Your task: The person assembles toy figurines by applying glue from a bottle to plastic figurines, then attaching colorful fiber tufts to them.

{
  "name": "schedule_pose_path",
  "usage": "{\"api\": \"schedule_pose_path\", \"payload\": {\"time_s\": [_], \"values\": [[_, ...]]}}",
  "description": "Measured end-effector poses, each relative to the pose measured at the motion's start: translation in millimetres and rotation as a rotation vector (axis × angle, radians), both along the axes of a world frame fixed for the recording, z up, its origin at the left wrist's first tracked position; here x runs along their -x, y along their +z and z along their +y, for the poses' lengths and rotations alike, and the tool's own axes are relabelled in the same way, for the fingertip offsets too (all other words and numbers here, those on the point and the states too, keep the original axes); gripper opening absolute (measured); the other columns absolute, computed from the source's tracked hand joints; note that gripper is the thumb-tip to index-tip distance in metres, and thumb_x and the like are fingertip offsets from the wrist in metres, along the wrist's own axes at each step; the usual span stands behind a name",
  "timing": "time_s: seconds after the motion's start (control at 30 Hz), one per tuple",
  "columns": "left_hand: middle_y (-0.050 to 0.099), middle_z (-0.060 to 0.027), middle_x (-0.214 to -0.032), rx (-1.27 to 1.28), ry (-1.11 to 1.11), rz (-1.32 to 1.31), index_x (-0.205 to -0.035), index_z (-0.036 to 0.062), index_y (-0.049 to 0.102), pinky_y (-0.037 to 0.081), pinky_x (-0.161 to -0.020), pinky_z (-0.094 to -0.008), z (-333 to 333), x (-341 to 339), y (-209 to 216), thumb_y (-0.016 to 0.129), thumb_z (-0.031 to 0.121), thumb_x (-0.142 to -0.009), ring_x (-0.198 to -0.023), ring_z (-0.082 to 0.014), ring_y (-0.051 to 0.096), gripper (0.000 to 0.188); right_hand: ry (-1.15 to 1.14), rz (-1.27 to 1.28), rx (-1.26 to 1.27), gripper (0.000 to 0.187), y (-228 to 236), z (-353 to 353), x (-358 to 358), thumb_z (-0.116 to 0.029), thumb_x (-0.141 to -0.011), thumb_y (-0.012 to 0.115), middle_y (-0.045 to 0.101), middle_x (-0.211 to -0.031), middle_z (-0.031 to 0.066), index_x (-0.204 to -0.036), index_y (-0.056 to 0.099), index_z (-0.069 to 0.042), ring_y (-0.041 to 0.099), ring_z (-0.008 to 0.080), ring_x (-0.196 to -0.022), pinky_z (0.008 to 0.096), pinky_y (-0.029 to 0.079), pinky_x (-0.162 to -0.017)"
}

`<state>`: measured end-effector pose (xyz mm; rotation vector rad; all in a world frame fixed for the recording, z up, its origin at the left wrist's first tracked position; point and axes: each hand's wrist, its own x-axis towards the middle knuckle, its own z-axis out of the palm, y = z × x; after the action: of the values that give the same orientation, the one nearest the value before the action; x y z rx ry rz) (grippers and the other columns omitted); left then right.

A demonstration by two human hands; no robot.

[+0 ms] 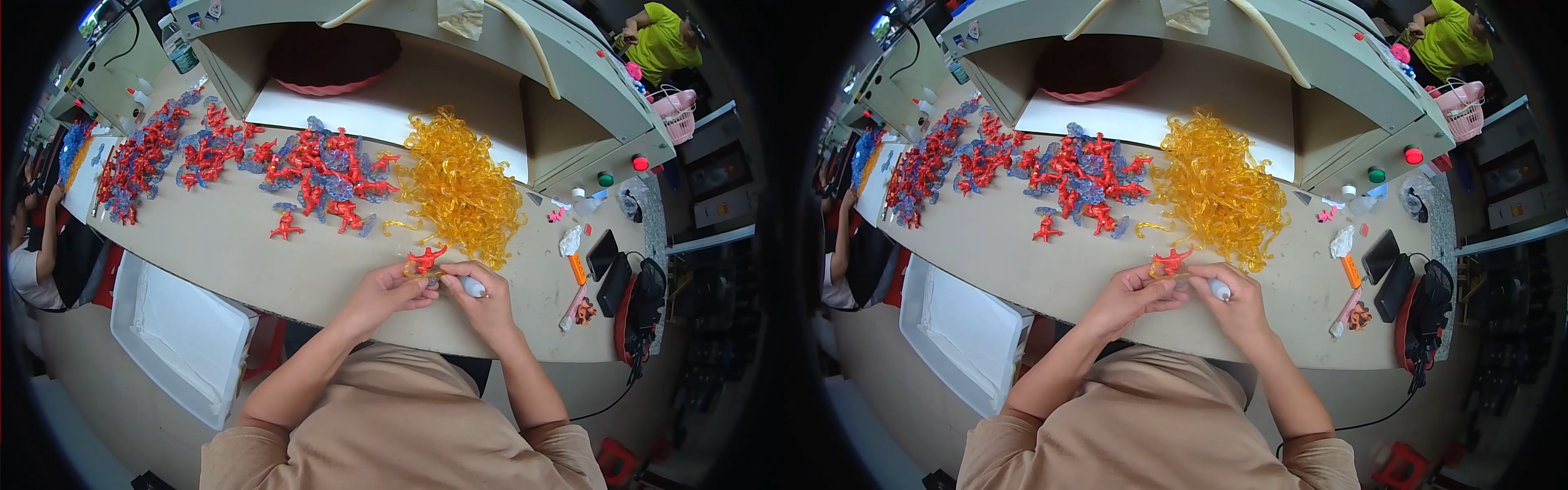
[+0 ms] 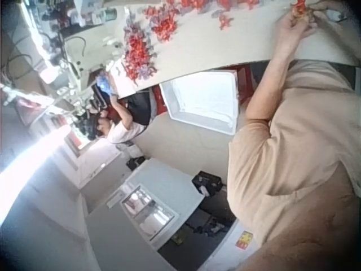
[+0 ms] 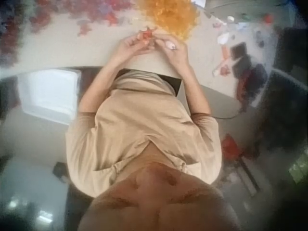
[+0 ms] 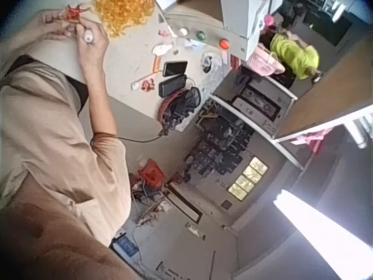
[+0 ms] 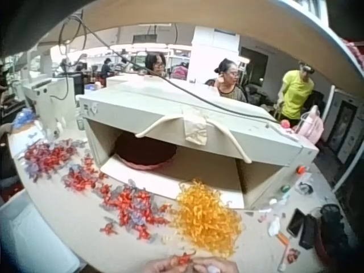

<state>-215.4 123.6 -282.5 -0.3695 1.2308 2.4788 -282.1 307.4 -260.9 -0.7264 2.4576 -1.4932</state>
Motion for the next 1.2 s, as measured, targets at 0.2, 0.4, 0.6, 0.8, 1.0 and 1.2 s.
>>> {"api": "schedule_pose_path", "payload": {"time_s": [0.2,0.4,0.6,0.8,1.0,1.2], "values": [[0.064,-0.0080,-0.113,-0.021,-0.005,0.021,-0.125,-0.0001,0.056,0.053,-0.093,-0.0289,-1,-1,-4,0.054,0.012,-0.098,-0.102,-0.0152,0.063,0.030,-0.032,-0.052,0.039,0.015,-4,-1,-3,-0.004,-0.084,0.069,0.069,-0.092,0.0095,-0.099,0.069,-0.002,0.066,0.0186,-0.083,0.0290,0.051,-0.074],[0.064,-0.0075,-0.115,-0.055,-0.001,0.030,-0.124,0.0001,0.057,0.052,-0.094,-0.0302,-4,0,-3,0.054,0.011,-0.097,-0.104,-0.0154,0.063,0.029,-0.055,-0.007,0.047,0.015,-6,-4,-7,-0.003,-0.085,0.068,0.069,-0.092,0.0098,-0.099,0.069,-0.002,0.066,0.0193,-0.084,0.0290,0.050,-0.075],[0.064,-0.0082,-0.115,-0.061,0.018,0.013,-0.123,-0.0003,0.058,0.052,-0.094,-0.0308,-3,0,1,0.055,0.011,-0.097,-0.104,-0.0162,0.063,0.028,-0.061,-0.088,0.060,0.015,-7,-4,-5,-0.004,-0.085,0.068,0.069,-0.093,0.0094,-0.100,0.069,-0.003,0.066,0.0188,-0.084,0.0284,0.050,-0.075],[0.065,-0.0104,-0.111,-0.012,-0.006,-0.030,-0.122,-0.0004,0.058,0.054,-0.093,-0.0331,-4,2,1,0.056,0.010,-0.096,-0.102,-0.0183,0.064,0.028,-0.014,-0.164,0.102,0.017,4,-5,2,-0.005,-0.084,0.069,0.068,-0.092,0.0099,-0.101,0.069,-0.004,0.066,0.0194,-0.082,0.0285,0.051,-0.072],[0.065,-0.0111,-0.113,-0.002,0.007,-0.023,-0.122,0.0005,0.058,0.054,-0.093,-0.0352,-1,1,1,0.056,0.008,-0.095,-0.104,-0.0196,0.064,0.028,0.046,0.156,0.068,0.021,-3,-3,4,-0.004,-0.081,0.072,0.067,-0.090,0.0103,-0.102,0.070,-0.005,0.066,0.0233,-0.080,0.0308,0.051,-0.071],[0.064,-0.0111,-0.115,-0.021,0.002,-0.027,-0.122,-0.0002,0.057,0.054,-0.093,-0.0353,-2,2,0,0.055,0.008,-0.096,-0.106,-0.0201,0.063,0.028,0.010,0.055,0.084,0.017,-8,-5,-1,-0.001,-0.083,0.069,0.067,-0.093,0.0092,-0.099,0.070,-0.002,0.064,0.0201,-0.084,0.0296,0.049,-0.077]]}}
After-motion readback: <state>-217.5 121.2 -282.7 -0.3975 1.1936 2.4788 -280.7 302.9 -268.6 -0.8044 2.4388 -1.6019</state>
